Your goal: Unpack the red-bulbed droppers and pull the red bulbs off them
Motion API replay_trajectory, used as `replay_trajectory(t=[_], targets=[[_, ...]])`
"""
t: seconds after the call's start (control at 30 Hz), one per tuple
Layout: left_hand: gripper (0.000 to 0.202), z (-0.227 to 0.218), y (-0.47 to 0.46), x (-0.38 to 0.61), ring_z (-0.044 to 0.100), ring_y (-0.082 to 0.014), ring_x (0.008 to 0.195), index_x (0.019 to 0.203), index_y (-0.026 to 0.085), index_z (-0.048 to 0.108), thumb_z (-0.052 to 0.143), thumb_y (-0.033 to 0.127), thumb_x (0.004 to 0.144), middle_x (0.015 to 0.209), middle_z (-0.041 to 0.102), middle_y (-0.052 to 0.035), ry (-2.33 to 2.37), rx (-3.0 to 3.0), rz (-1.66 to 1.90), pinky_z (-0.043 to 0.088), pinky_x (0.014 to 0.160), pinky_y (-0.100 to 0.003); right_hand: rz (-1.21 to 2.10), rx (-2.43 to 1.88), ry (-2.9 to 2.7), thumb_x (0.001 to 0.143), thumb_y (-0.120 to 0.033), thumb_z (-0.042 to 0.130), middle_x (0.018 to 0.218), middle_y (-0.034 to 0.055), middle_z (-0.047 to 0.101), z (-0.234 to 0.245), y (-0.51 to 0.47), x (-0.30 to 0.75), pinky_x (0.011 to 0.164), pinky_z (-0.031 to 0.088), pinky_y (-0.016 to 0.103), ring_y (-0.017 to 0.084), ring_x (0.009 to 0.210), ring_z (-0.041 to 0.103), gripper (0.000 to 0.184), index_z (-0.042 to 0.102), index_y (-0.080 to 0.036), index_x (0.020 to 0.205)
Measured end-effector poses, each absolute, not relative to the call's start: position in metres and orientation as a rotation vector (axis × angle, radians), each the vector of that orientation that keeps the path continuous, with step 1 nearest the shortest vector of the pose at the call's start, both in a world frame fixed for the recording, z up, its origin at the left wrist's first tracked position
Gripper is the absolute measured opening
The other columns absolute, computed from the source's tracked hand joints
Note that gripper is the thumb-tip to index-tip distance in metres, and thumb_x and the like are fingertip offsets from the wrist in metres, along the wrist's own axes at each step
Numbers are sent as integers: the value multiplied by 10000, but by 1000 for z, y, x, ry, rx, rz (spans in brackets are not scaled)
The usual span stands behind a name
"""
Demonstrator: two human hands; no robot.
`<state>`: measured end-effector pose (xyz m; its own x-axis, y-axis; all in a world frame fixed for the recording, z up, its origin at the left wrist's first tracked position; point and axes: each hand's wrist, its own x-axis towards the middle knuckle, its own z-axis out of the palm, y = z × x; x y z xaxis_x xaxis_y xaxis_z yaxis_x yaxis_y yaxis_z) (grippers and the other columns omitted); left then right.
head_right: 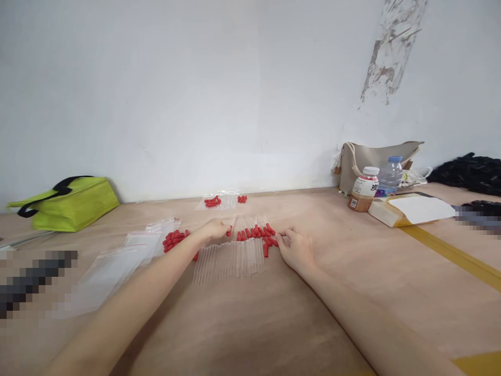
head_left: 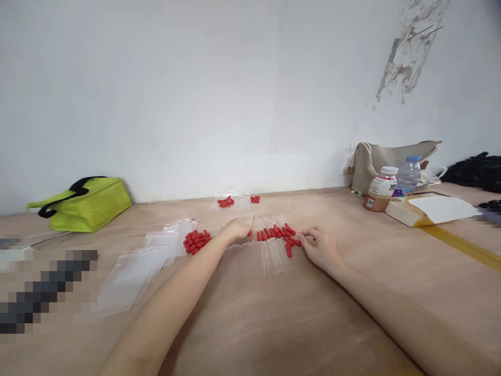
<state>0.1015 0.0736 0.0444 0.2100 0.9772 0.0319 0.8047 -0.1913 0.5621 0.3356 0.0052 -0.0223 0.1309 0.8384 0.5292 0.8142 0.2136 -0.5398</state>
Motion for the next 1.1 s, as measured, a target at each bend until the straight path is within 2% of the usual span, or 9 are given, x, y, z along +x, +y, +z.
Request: replay_trajectory(t=[0.07,0.2,0.3,0.4,0.5,0.63,0.77,0.87,1.1], targets=[[219,52,60,91,540,-183,623,681,126,562,497,302,796,604,553,-27,1711,2127,537,366,533,-274,-6,-1530,-1655,793,-362,436,800,37,596,-21,3,334,660,392,290,176,738,554,265,653,-210,784],[147,51,20,63,508,-156,663,849,181,501,387,275,856,710,551,-3,1629,2365,678,356,593,-269,-75,-1323,-1637,809,-371,455,881,55,598,-16,-6,324,753,406,328,179,781,554,257,607,-198,925],[131,31,-10,42,508,-157,717,858,186,492,388,265,870,788,561,-18,1403,2733,902,388,636,-274,-109,-1152,-1710,805,-392,479,1036,96,557,-10,-20,310,817,409,361,207,919,530,419,465,-174,1163],[146,8,-31,30,508,-163,810,983,185,501,412,207,869,899,566,-46,1189,2913,1122,409,725,-296,-162,-999,-1945,792,-416,503,1155,125,501,-4,-36,294,872,386,394,237,1058,465,553,368,-169,1268],[217,-6,-41,30,510,-151,818,1059,183,502,417,153,862,913,554,-56,1064,2921,1162,415,736,-283,-305,-876,-2088,789,-396,530,1056,101,579,-2,-47,278,875,357,408,236,1043,472,446,484,-185,1179],[198,-7,-43,37,510,-144,792,1006,183,544,414,157,859,877,549,-51,1033,2914,1181,409,730,-285,-432,-825,-2124,830,-273,503,772,33,641,-5,-50,264,875,294,407,182,864,533,216,599,-216,1014],[179,-2,-42,42,505,-156,807,984,184,567,455,202,847,857,562,-47,1060,2946,1179,378,756,-314,-427,-834,-2143,849,-231,464,629,-8,584,-9,-49,259,834,283,367,129,684,490,181,623,-218,935],[177,2,-44,42,504,-151,775,979,199,579,481,246,839,831,590,-35,1044,2998,1126,347,746,-317,-413,-824,-2160,847,-221,454,603,-13,554,-10,-50,258,806,278,345,123,659,458,172,623,-207,876],[133,6,-52,39,473,-134,664,765,197,594,480,196,833,638,597,4,897,3157,1017,298,721,-325,-435,-728,-2208,838,-215,453,550,-31,541,-7,-57,263,796,246,342,113,616,405,161,603,-212,778]])
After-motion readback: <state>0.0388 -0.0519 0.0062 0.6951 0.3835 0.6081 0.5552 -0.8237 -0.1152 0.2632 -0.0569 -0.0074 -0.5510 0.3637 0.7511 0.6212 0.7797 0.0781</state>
